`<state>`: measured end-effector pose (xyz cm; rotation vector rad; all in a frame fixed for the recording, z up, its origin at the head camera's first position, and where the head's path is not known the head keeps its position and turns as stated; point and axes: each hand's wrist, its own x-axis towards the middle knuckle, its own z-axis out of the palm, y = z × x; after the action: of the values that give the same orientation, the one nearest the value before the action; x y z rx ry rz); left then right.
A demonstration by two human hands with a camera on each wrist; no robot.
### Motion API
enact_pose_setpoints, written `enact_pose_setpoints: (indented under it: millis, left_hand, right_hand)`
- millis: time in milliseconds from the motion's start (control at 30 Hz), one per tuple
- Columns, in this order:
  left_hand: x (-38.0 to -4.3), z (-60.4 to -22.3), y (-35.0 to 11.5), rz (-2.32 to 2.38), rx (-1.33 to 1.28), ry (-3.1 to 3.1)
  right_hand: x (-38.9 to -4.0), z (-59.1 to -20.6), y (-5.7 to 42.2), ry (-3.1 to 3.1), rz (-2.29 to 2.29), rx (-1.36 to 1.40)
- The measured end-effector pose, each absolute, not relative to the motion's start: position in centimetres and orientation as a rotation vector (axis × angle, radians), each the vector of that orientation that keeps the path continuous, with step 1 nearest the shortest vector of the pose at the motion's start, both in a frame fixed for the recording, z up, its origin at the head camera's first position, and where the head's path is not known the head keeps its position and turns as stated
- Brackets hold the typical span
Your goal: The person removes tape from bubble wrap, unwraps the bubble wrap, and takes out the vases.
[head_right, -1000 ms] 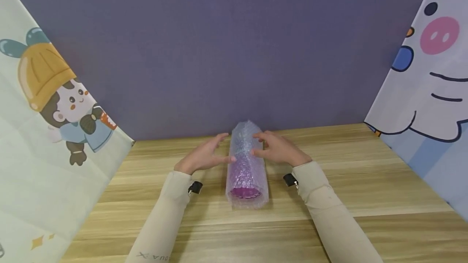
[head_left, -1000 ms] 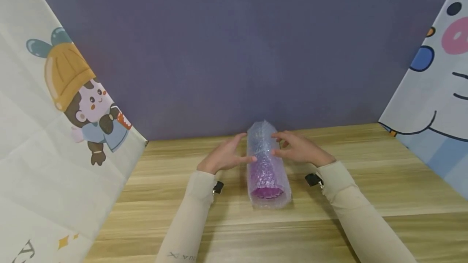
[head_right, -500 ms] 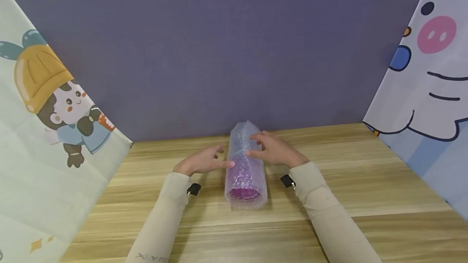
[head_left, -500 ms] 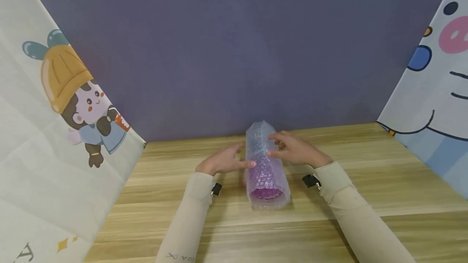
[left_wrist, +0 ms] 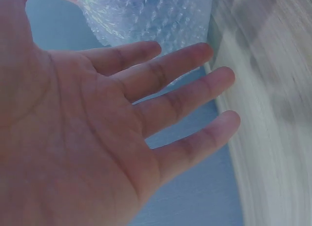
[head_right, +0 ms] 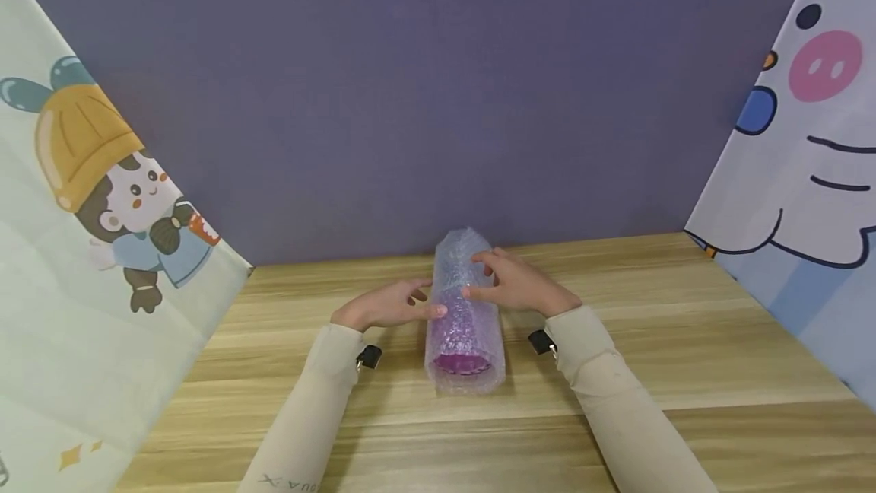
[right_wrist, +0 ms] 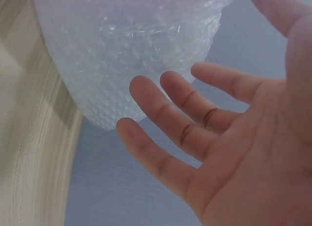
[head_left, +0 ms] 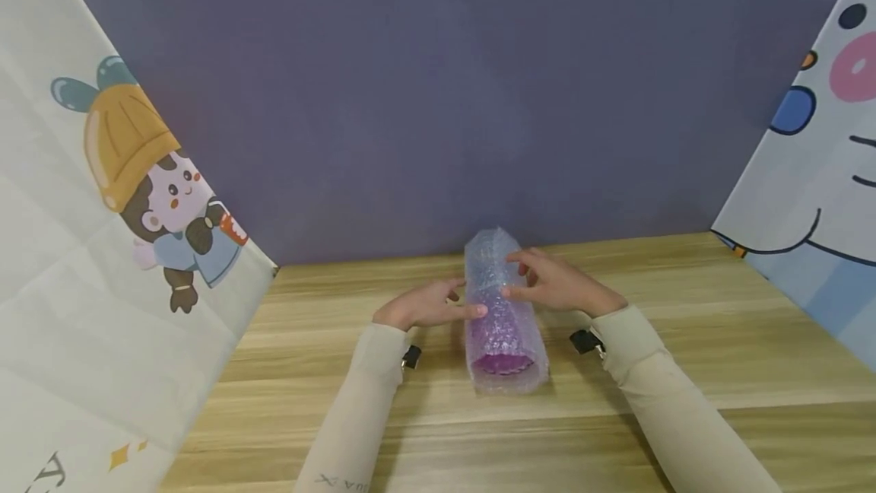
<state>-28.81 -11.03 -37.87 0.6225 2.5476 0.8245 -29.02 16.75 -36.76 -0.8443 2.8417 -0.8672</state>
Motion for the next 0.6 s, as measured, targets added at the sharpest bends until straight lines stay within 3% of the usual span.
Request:
enact_pose_setpoints:
  millis: [600]
  left_hand:
    - [-27.75,-37.29,-10.05,0.789,0.581,2.515]
  right_hand:
    - [-28.59,-36.86,16.33,2.873,-0.884,-0.818]
